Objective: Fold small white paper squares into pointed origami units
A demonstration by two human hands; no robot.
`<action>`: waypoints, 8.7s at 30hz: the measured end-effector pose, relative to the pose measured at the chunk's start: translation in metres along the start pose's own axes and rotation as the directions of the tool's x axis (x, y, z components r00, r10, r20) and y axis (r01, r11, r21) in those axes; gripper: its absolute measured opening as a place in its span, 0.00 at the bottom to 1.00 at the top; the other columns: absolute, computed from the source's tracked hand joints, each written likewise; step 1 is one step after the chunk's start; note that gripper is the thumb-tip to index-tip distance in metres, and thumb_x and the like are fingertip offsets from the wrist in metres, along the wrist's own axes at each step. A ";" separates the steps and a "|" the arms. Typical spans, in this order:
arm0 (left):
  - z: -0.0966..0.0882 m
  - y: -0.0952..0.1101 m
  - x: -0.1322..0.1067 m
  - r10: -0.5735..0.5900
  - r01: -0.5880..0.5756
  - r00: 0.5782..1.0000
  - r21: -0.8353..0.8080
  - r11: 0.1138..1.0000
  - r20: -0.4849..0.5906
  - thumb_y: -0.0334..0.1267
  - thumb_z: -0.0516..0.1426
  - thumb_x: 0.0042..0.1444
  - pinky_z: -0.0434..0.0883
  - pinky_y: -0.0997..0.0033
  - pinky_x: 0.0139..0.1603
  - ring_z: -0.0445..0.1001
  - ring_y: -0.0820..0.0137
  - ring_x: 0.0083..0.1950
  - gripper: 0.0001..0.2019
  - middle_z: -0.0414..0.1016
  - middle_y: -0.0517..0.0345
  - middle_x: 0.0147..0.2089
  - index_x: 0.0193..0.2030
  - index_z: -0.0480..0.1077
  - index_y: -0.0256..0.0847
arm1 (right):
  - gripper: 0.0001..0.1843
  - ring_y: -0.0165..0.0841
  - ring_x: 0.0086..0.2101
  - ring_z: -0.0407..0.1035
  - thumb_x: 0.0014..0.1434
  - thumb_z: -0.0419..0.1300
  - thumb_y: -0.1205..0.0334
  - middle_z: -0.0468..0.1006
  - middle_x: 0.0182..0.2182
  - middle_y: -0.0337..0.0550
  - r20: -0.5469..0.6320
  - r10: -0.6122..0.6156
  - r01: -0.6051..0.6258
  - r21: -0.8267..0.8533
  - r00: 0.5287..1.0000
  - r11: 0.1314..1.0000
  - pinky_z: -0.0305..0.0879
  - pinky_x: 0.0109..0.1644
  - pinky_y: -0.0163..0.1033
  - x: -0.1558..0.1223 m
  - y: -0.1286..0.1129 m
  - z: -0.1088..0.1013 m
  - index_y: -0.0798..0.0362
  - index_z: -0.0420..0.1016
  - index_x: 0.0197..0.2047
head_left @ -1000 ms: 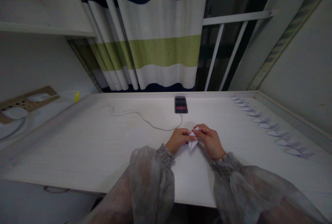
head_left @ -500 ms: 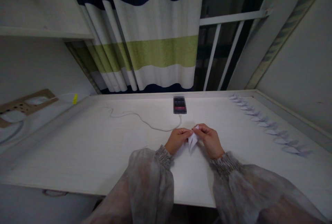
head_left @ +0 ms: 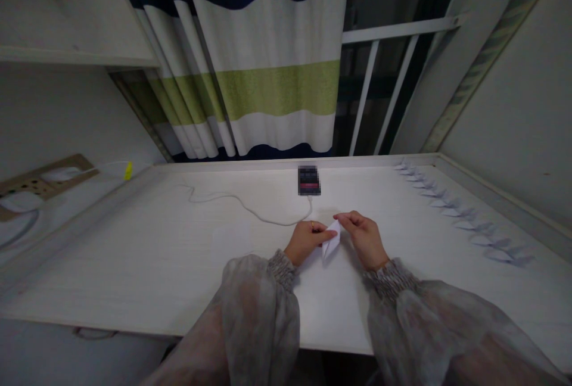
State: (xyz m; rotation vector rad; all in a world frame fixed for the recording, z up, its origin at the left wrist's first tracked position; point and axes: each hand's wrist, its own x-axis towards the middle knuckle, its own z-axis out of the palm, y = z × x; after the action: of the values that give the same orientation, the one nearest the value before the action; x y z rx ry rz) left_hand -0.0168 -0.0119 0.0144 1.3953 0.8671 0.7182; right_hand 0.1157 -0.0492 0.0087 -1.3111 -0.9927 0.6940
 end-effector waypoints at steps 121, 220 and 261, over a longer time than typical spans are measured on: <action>-0.026 -0.007 -0.025 0.157 -0.745 0.664 0.630 0.219 0.731 0.50 0.44 0.56 0.44 0.53 0.60 0.53 0.61 0.62 0.27 0.54 0.41 0.61 0.59 0.53 0.38 | 0.15 0.36 0.45 0.66 0.58 0.49 0.66 0.73 0.45 0.48 0.808 -0.342 0.875 -0.410 0.480 0.259 0.64 0.48 0.48 -0.030 0.003 -0.060 0.51 0.71 0.47; -0.047 -0.001 -0.024 0.236 -0.733 0.612 0.653 -0.190 0.755 0.49 0.42 0.58 0.36 0.43 0.60 0.63 0.64 0.55 0.19 0.68 0.54 0.53 0.46 0.67 0.43 | 0.21 0.37 0.56 0.54 0.60 0.45 0.55 0.64 0.55 0.43 0.832 -0.071 0.744 -0.451 0.551 0.492 0.45 0.58 0.56 -0.025 0.002 -0.073 0.45 0.59 0.56; -0.013 -0.017 -0.038 0.214 -0.617 0.772 0.787 0.022 0.599 0.57 0.36 0.54 0.38 0.45 0.60 0.59 0.62 0.59 0.31 0.60 0.45 0.58 0.57 0.55 0.39 | 0.26 0.38 0.60 0.43 0.60 0.43 0.51 0.59 0.57 0.46 0.868 0.037 0.737 -0.442 0.495 0.511 0.31 0.60 0.58 -0.015 0.000 -0.087 0.48 0.50 0.60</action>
State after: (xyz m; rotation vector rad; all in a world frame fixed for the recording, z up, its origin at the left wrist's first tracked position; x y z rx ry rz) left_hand -0.0486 -0.0390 0.0014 3.0482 0.5612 0.2120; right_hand 0.1865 -0.1020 0.0087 -1.3736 -2.5697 0.4281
